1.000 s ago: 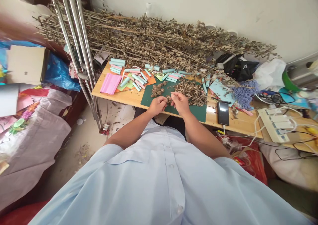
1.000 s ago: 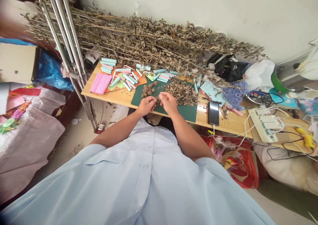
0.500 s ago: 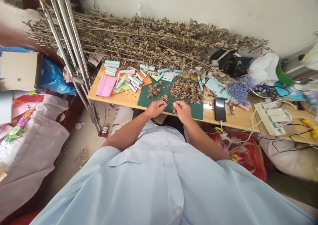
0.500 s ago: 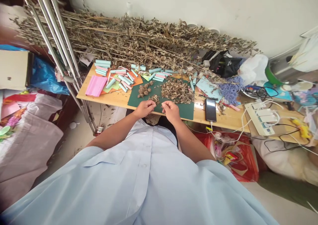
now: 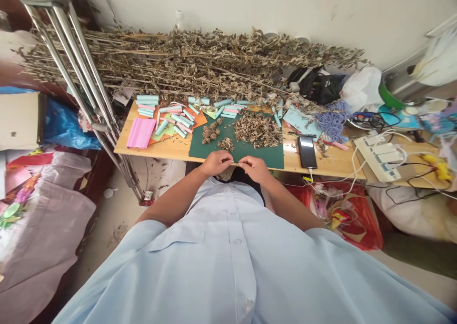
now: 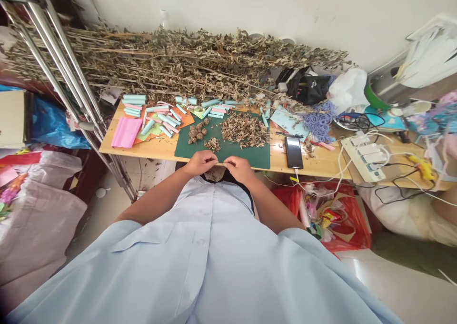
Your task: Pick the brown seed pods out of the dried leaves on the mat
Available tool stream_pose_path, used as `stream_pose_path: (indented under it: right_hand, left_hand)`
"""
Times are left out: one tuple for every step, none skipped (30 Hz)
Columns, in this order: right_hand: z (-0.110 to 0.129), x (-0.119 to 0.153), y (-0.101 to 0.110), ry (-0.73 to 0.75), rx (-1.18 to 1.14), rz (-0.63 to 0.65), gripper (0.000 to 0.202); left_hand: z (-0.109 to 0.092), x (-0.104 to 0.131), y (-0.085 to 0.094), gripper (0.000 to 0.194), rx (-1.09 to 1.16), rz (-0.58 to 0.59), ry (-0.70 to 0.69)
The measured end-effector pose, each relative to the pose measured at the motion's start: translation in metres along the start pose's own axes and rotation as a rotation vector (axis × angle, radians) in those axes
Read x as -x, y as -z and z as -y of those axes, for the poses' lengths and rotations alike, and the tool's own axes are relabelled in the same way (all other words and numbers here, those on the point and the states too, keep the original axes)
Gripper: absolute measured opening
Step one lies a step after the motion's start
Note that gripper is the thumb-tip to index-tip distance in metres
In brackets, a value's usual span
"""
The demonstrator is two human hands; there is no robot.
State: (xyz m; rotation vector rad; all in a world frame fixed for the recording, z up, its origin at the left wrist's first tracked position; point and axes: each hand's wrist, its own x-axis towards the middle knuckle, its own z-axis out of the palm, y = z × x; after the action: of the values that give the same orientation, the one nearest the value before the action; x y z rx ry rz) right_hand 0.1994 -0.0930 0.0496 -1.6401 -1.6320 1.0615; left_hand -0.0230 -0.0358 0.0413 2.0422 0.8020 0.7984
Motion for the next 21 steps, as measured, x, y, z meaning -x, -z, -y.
stream_pose_path:
  right_hand:
    - [-0.003, -0.004, 0.003, 0.006, 0.014, -0.082, 0.024]
    - [-0.006, -0.009, 0.007, 0.013, 0.023, -0.165, 0.024]
    - [-0.008, -0.014, 0.011, 0.019, 0.033, -0.234, 0.024]
    - [-0.009, -0.020, 0.014, 0.036, 0.048, -0.276, 0.024]
    - [-0.010, -0.025, 0.017, 0.059, 0.068, -0.299, 0.023]
    - [-0.010, -0.031, 0.019, 0.088, 0.093, -0.312, 0.023]
    - [-0.009, -0.037, 0.020, 0.123, 0.124, -0.306, 0.023]
    - [-0.007, -0.043, 0.020, 0.157, 0.150, -0.298, 0.024]
    - [-0.005, -0.049, 0.019, 0.185, 0.168, -0.279, 0.026]
    - [-0.002, -0.055, 0.017, 0.209, 0.184, -0.253, 0.029]
    - [0.001, -0.061, 0.016, 0.236, 0.208, -0.220, 0.032]
    - [0.004, -0.067, 0.014, 0.258, 0.240, -0.193, 0.034]
    - [0.007, -0.073, 0.012, 0.274, 0.285, -0.175, 0.036]
    - [0.010, -0.078, 0.011, 0.280, 0.342, -0.160, 0.037]
    - [0.013, -0.083, 0.010, 0.272, 0.407, -0.146, 0.039]
    - [0.016, -0.087, 0.009, 0.254, 0.473, -0.136, 0.041]
    - [0.018, -0.091, 0.009, 0.231, 0.536, -0.126, 0.042]
    - [0.020, -0.093, 0.009, 0.208, 0.593, -0.119, 0.043]
    - [0.021, -0.095, 0.009, 0.192, 0.638, -0.114, 0.044]
    - [0.022, -0.096, 0.009, 0.185, 0.671, -0.111, 0.044]
    - [0.021, -0.097, 0.009, 0.186, 0.691, -0.111, 0.044]
  left_hand:
    - [0.001, 0.000, 0.000, 0.019, -0.008, 0.019, -0.025]
    - [0.002, 0.000, -0.001, 0.020, -0.014, 0.034, -0.043]
    - [0.004, 0.000, -0.002, 0.021, -0.017, 0.041, -0.052]
    - [0.006, 0.000, -0.002, 0.022, -0.015, 0.039, -0.052]
    - [0.008, 0.000, -0.003, 0.023, -0.009, 0.030, -0.045]
    - [0.010, 0.000, -0.004, 0.024, 0.000, 0.018, -0.037]
    - [0.011, 0.000, -0.004, 0.025, 0.011, 0.009, -0.029]
    - [0.012, 0.001, -0.005, 0.025, 0.024, 0.005, -0.023]
    - [0.012, 0.001, -0.005, 0.024, 0.035, 0.002, -0.017]
    - [0.012, 0.001, -0.005, 0.024, 0.040, 0.001, -0.012]
    - [0.011, 0.000, -0.004, 0.022, 0.041, -0.002, -0.007]
    - [0.010, 0.000, -0.004, 0.021, 0.037, -0.007, -0.005]
    - [0.009, 0.000, -0.004, 0.021, 0.030, -0.015, -0.006]
    - [0.008, 0.000, -0.004, 0.020, 0.024, -0.024, -0.009]
    - [0.007, 0.000, -0.004, 0.020, 0.019, -0.033, -0.010]
    - [0.007, 0.000, -0.004, 0.020, 0.017, -0.039, -0.006]
    - [0.006, 0.000, -0.005, 0.020, 0.017, -0.044, 0.001]
    - [0.006, 0.000, -0.005, 0.020, 0.019, -0.048, 0.011]
    - [0.006, 0.001, -0.005, 0.020, 0.022, -0.049, 0.018]
    - [0.006, 0.001, -0.005, 0.021, 0.025, -0.050, 0.022]
    - [0.006, 0.001, -0.005, 0.021, 0.028, -0.051, 0.023]
